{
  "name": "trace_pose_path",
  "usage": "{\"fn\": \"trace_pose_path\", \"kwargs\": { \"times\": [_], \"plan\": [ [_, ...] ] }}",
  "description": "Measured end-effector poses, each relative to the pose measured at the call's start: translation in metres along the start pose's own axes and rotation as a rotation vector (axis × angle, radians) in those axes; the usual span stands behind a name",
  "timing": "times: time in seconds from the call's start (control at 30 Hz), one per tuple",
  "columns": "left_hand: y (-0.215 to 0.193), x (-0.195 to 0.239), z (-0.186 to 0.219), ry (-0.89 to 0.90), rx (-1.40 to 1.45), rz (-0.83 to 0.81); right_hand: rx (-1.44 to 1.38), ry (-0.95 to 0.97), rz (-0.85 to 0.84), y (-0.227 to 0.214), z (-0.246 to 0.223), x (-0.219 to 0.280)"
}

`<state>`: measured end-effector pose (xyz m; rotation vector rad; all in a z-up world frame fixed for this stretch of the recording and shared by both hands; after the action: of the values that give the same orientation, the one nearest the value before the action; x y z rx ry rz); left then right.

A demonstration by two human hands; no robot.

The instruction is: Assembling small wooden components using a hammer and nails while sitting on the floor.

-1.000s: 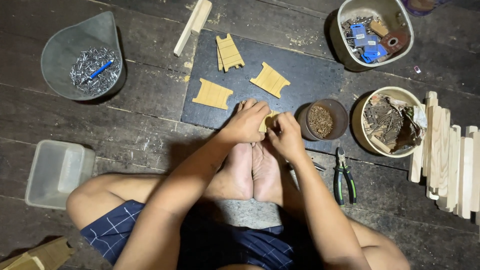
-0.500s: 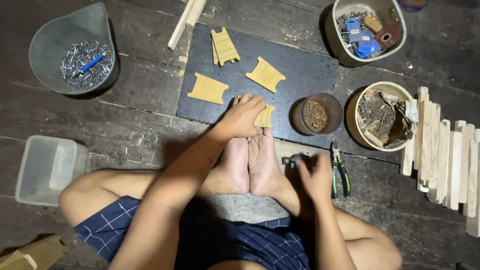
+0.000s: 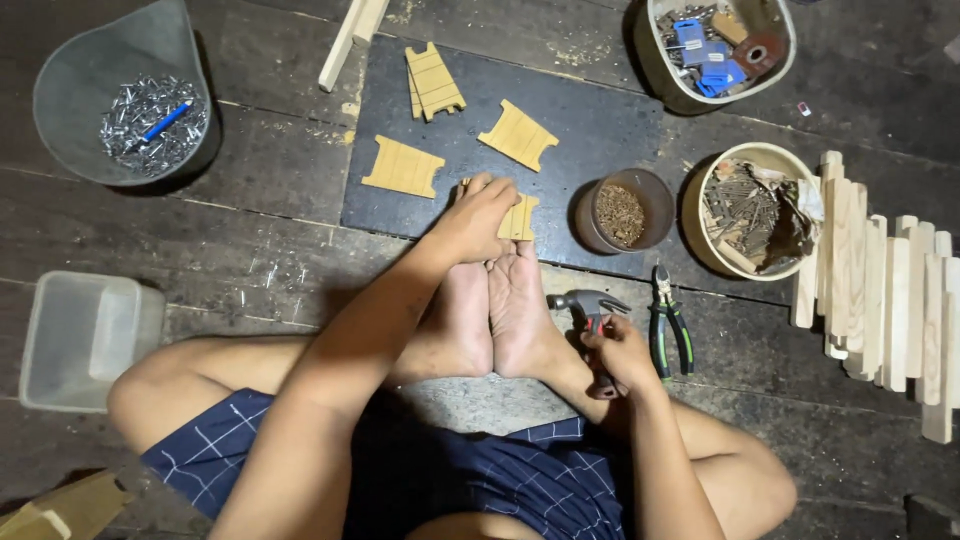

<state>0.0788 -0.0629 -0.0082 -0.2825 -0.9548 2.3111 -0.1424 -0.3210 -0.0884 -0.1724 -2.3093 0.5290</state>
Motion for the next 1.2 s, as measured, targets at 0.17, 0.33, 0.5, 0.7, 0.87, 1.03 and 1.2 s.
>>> {"fn": "trace_pose_path", "kwargs": {
  "times": [0.17,0.33,0.5,0.7,0.87,1.03,1.2],
  "plan": [
    [-0.002,0.001,0.002,0.056,0.004,0.039,-0.531,-0.071,-0.196,0.026,-0.066,0.061],
    [-0.001,0.003,-0.002,0.107,-0.018,0.086,-0.301,-0.408,-0.076,0.024,-0.122,0.067],
    [0.001,0.003,0.0,0.113,-0.035,0.086,0.098,-0.62,0.217,0.029,-0.172,0.089],
    [-0.004,0.005,0.005,0.11,-0.069,0.074,0.268,-0.558,0.29,0.043,-0.182,0.076],
    [0.006,0.004,-0.002,0.093,-0.06,0.047,0.221,-0.552,0.372,0.037,-0.149,0.058],
    [0.007,0.001,-0.005,0.085,-0.093,0.045,0.283,-0.591,0.355,0.036,-0.175,0.072],
    [0.014,-0.001,-0.011,0.065,-0.093,0.028,0.351,-0.588,0.336,0.047,-0.166,0.063]
  ]
}}
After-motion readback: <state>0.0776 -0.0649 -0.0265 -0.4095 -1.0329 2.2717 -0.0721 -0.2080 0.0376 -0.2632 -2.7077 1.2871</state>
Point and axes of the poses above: each hand's wrist, its own x-axis away from the middle knuckle, its own y-axis out of the palm, z = x × y, the point moved 10 cm from there along -x, towards the middle knuckle, and after that the axes turned 11 degrees about x, right-handed, at the moved point
